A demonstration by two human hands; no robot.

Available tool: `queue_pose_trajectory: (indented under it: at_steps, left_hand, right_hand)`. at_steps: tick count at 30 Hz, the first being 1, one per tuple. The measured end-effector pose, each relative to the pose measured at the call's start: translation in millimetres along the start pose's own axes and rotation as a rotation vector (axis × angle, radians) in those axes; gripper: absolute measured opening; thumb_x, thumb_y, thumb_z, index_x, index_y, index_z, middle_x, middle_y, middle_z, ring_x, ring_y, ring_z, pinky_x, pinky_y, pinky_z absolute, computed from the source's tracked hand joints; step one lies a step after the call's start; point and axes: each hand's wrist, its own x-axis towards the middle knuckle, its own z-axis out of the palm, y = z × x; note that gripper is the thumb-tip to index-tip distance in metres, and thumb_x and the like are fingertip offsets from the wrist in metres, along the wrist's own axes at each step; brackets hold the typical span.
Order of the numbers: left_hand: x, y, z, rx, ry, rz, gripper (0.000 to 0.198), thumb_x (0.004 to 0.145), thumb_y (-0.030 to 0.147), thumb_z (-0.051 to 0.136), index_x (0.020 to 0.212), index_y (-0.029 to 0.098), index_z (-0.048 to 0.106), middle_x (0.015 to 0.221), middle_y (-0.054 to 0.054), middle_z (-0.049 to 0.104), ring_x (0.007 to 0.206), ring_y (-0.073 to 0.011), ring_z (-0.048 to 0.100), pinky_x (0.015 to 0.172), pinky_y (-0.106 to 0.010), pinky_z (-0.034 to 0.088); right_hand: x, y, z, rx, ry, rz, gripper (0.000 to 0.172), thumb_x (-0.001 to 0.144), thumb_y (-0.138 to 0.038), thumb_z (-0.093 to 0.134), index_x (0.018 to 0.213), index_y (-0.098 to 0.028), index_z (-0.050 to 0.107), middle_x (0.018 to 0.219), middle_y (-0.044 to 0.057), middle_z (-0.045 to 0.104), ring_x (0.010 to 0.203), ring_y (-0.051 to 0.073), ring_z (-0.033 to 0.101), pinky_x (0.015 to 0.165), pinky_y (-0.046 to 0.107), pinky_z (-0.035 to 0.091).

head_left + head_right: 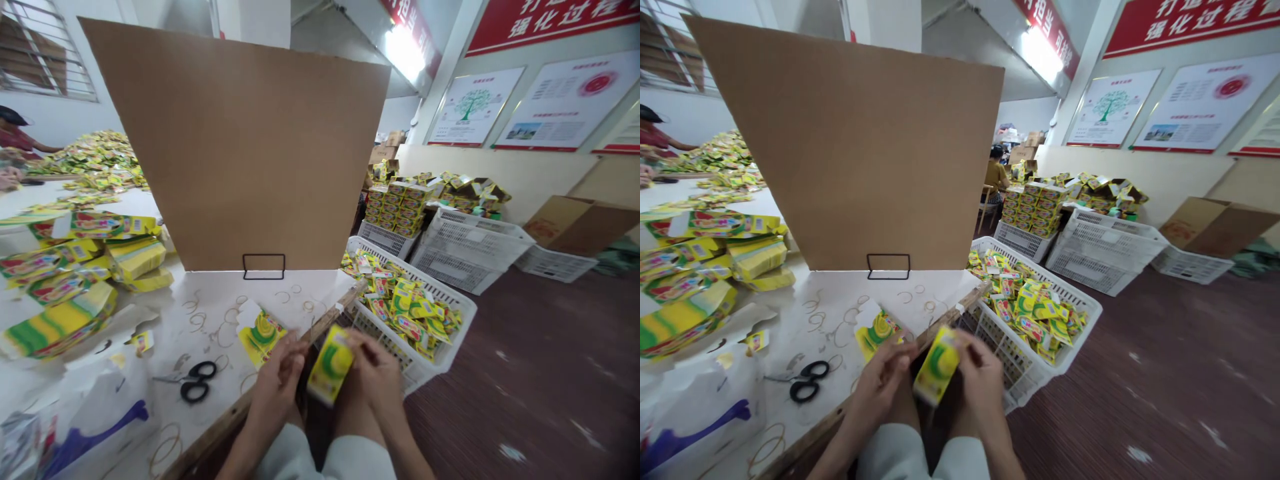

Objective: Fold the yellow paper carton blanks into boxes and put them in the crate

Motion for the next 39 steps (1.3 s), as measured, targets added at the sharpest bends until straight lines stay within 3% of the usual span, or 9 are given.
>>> queue_pose_trajectory:
  at_steps: [2, 4, 10, 15, 22, 27, 31, 34, 39]
  left_hand:
    - [12, -18, -13.7, 0.214, 0.104, 0.06, 0.051, 0.088, 0.039, 0.047, 0.133, 0.014, 0.043, 0.138, -0.016, 0.043, 0.128, -0.0237, 0.042, 0.106, -0.037, 0.034]
    - [21, -38, -28.5, 0.521, 0.177, 0.045, 0.054, 0.085, 0.039, 0.049, 0.131, 0.01, 0.046, 0.139, -0.018, 0.041, 0.133, -0.0291, 0.033, 0.11, -0.044, 0.026]
    - [24, -75, -42.4, 0.679, 0.11, 0.018, 0.046, 0.084, 0.032, 0.045, 0.118, 0.005, 0.059, 0.131, -0.02, 0.05, 0.13, -0.0322, 0.038, 0.111, -0.05, 0.02]
    - [21, -74, -42.3, 0.695, 0.067, 0.012, 0.047, 0.085, 0.033, 0.044, 0.119, 0.004, 0.059, 0.13, -0.02, 0.051, 0.128, -0.03, 0.042, 0.111, -0.048, 0.024]
    - [22, -70, -41.2, 0.629, 0.077, -0.003, 0.044, 0.081, 0.022, 0.042, 0.118, 0.005, 0.059, 0.131, -0.018, 0.051, 0.128, -0.0291, 0.042, 0.112, -0.048, 0.022]
    - [16, -61, -45.8, 0.477, 0.261, -0.025, 0.043, 0.086, 0.034, 0.045, 0.121, 0.01, 0.052, 0.129, -0.016, 0.053, 0.122, -0.0266, 0.049, 0.105, -0.043, 0.035]
    - [9, -48, -53.9, -0.146, 0.467, -0.078, 0.057, 0.079, 0.05, 0.059, 0.12, 0.013, 0.047, 0.125, -0.014, 0.055, 0.116, -0.0247, 0.053, 0.102, -0.036, 0.04]
    - [5, -36, -52.1, -0.59, 0.342, -0.251, 0.058, 0.071, 0.049, 0.07, 0.114, 0.014, 0.054, 0.118, -0.011, 0.061, 0.104, -0.0225, 0.06, 0.091, -0.03, 0.048]
    - [-2, -16, -36.9, -0.84, 0.137, -0.335, 0.051, 0.068, 0.042, 0.075, 0.111, 0.019, 0.062, 0.118, -0.008, 0.063, 0.104, -0.0209, 0.061, 0.083, -0.022, 0.051]
  right_hand:
    - [21, 15, -18, 0.077, 0.323, -0.017, 0.072, 0.075, -0.054, 0.06, 0.133, -0.014, 0.044, 0.109, 0.013, 0.061, 0.085, 0.02, 0.062, 0.076, 0.034, 0.052]
    - [31, 31, -25, 0.071, 0.358, -0.004, 0.09, 0.073, -0.059, 0.057, 0.141, -0.009, 0.024, 0.119, 0.018, 0.054, 0.092, 0.02, 0.061, 0.083, 0.036, 0.05]
    - [8, 46, 47, -0.229, -0.149, -0.061, 0.037, 0.08, -0.041, 0.056, 0.099, -0.011, 0.067, 0.099, 0.014, 0.065, 0.088, 0.023, 0.061, 0.083, 0.038, 0.048]
    - [11, 26, 123, -0.578, -0.232, -0.238, 0.038, 0.075, -0.021, 0.059, 0.111, -0.009, 0.065, 0.123, 0.018, 0.053, 0.12, 0.037, 0.037, 0.103, 0.056, 0.014]
    - [19, 30, 158, -0.689, -0.31, -0.208, 0.021, 0.069, -0.01, 0.06, 0.089, -0.006, 0.066, 0.097, 0.019, 0.061, 0.103, 0.036, 0.049, 0.096, 0.056, 0.022]
    - [21, 29, 152, -0.393, -0.273, -0.101, 0.014, 0.076, -0.015, 0.053, 0.087, -0.012, 0.06, 0.092, 0.013, 0.062, 0.097, 0.028, 0.053, 0.094, 0.047, 0.032]
    - [11, 28, 139, 0.021, -0.353, 0.038, 0.028, 0.08, -0.037, 0.052, 0.094, -0.014, 0.051, 0.088, 0.01, 0.064, 0.081, 0.02, 0.06, 0.075, 0.032, 0.046]
    - [-8, 27, 128, 0.255, -0.426, 0.187, 0.044, 0.074, -0.048, 0.061, 0.096, -0.014, 0.048, 0.086, 0.009, 0.064, 0.074, 0.019, 0.061, 0.073, 0.033, 0.048]
    - [-35, 24, 113, 0.46, -0.46, 0.338, 0.051, 0.067, -0.05, 0.072, 0.094, -0.015, 0.046, 0.087, 0.009, 0.065, 0.071, 0.017, 0.06, 0.071, 0.033, 0.047]
